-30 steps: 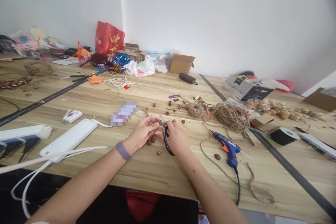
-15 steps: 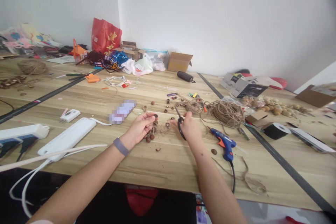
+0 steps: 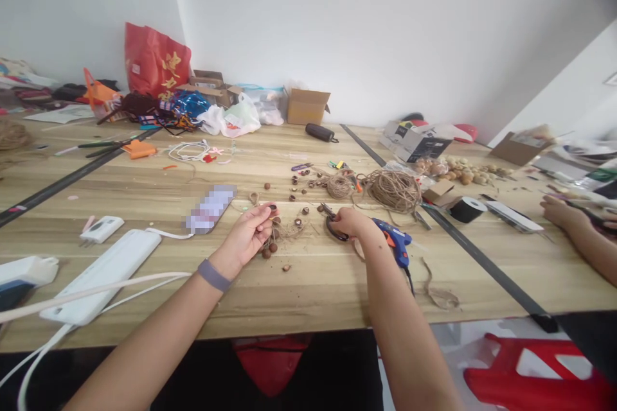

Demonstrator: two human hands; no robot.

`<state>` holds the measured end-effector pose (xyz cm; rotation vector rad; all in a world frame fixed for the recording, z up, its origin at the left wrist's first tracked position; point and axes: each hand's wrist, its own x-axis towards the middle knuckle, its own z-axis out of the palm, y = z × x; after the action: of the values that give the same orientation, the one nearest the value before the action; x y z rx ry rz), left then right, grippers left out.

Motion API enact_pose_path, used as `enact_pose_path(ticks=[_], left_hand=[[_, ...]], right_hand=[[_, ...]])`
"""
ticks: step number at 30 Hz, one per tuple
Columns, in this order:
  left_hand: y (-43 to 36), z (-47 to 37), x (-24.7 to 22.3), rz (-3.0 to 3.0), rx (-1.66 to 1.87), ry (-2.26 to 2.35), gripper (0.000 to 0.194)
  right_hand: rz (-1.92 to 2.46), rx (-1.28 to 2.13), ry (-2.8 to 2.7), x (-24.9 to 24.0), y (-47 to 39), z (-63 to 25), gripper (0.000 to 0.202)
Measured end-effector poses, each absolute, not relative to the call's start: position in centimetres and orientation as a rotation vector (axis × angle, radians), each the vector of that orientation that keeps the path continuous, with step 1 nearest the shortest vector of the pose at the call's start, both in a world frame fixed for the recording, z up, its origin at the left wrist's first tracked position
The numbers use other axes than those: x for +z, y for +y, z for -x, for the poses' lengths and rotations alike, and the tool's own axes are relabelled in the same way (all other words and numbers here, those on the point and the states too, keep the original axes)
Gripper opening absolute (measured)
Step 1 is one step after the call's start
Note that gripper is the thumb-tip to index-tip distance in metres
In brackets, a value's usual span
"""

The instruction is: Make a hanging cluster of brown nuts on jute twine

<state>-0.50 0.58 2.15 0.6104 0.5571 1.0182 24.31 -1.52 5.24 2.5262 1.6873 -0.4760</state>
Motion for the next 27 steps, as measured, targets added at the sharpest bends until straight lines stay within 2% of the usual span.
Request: enact_pose_path(ticks=[2, 5, 7, 9, 11, 13, 14, 22, 27], left_hand=[[0.7, 0.5, 2.0, -0.603, 1.018, 0.571, 0.014], [0.8, 0.4, 1.6, -0.612, 1.017, 0.656, 0.015], [1.0, 0.4, 1.3, -0.619, 1.032, 0.737, 0.014], [1.2, 0.4, 1.2, -0.621, 1.074, 0.802, 0.013], [1.5, 0.5, 1.1, -0.619, 1.124, 0.843, 0.014], [1.8, 0.7, 1.1, -0.616, 1.144, 0.862, 0.014], [1.9, 0.7, 1.0, -0.614, 1.146, 0.868, 0.013], [2.1, 0.8, 0.6, -0.650, 1.194, 0.851, 0.015], [1.7, 0.9, 0.9, -0.674, 1.108, 0.734, 0.018]], right_hand=[[-2.561, -0.344, 1.684, 5.5, -1.5, -23.4, 0.020], [-2.631, -0.123, 1.675, 5.2, -2.5, -20.5, 0.030], [-2.597, -0.056, 1.817, 4.3, -4.0, -17.8, 0.028], [-2.307, -0.261, 2.363, 2.8, -5.9, -15.2, 0.019], [-2.028, -0.490, 2.674, 1.2, -7.4, -13.6, 0.024], [-2.034, -0.522, 2.716, 0.1, -7.8, -13.3, 0.010], [-2.042, -0.531, 2.727, -0.3, -7.5, -13.5, 0.010], [-2.279, -0.246, 2.589, 0.5, 0.8, -18.2, 0.021], [-2.436, -0.101, 2.662, 1.3, 0.8, -17.4, 0.033]])
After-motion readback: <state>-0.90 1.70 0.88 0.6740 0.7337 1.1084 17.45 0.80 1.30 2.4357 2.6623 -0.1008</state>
